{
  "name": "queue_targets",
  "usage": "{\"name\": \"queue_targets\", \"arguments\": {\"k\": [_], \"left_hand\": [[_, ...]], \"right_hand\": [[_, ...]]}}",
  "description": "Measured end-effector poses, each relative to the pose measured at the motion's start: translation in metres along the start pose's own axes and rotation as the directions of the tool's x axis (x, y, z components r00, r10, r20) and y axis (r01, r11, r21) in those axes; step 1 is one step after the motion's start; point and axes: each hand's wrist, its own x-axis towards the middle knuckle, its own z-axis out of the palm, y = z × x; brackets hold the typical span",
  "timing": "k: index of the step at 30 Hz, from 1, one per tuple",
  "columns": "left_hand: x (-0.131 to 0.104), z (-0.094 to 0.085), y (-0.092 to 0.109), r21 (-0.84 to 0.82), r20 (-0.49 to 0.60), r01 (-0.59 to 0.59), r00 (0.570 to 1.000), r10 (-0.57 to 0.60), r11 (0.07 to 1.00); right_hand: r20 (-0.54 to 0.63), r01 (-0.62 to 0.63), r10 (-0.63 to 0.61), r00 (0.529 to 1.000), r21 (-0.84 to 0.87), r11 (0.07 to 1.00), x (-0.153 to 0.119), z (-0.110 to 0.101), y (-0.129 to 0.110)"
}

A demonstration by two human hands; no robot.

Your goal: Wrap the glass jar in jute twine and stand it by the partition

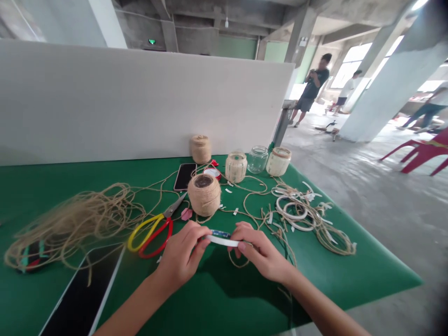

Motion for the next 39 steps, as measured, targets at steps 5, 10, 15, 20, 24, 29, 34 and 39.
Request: {"name": "queue_targets", "arguments": {"k": [5, 10, 15, 20, 24, 29, 34, 39], "left_hand": [[-0.003, 0.003, 0.006, 0.011, -0.026, 0.067, 0.997, -0.067, 0.998], [-0.006, 0.008, 0.022, 0.047, -0.084, 0.134, 0.988, -0.13, 0.99], [-0.007, 0.013, 0.032, 0.025, -0.051, 0.215, 0.976, -0.213, 0.976], [-0.01, 0.019, 0.031, 0.05, -0.111, 0.187, 0.977, -0.181, 0.981], [-0.011, 0.019, 0.03, 0.036, -0.087, 0.188, 0.979, -0.184, 0.982], [-0.008, 0.019, 0.031, -0.082, -0.011, 0.273, 0.961, -0.275, 0.958], [-0.004, 0.017, 0.033, -0.266, 0.081, 0.457, 0.888, -0.452, 0.849], [-0.001, 0.011, 0.035, -0.458, 0.276, 0.609, 0.79, -0.547, 0.648]], "right_hand": [[0.003, 0.067, -0.067, 0.998, -0.075, 0.995, 0.0, 0.004, -0.005], [-0.05, 0.154, -0.182, 0.982, -0.342, 0.927, -0.005, 0.015, -0.007], [-0.053, 0.211, -0.281, 0.958, -0.533, 0.819, -0.008, 0.023, -0.003], [-0.052, 0.211, -0.304, 0.951, -0.607, 0.766, -0.006, 0.027, -0.003], [-0.054, 0.208, -0.314, 0.948, -0.639, 0.74, -0.005, 0.028, -0.002], [-0.059, 0.206, -0.322, 0.945, -0.659, 0.723, -0.006, 0.028, -0.001], [-0.054, 0.21, -0.331, 0.942, -0.673, 0.709, -0.006, 0.027, -0.003], [-0.03, 0.227, -0.332, 0.943, -0.671, 0.706, -0.008, 0.026, -0.003]]}}
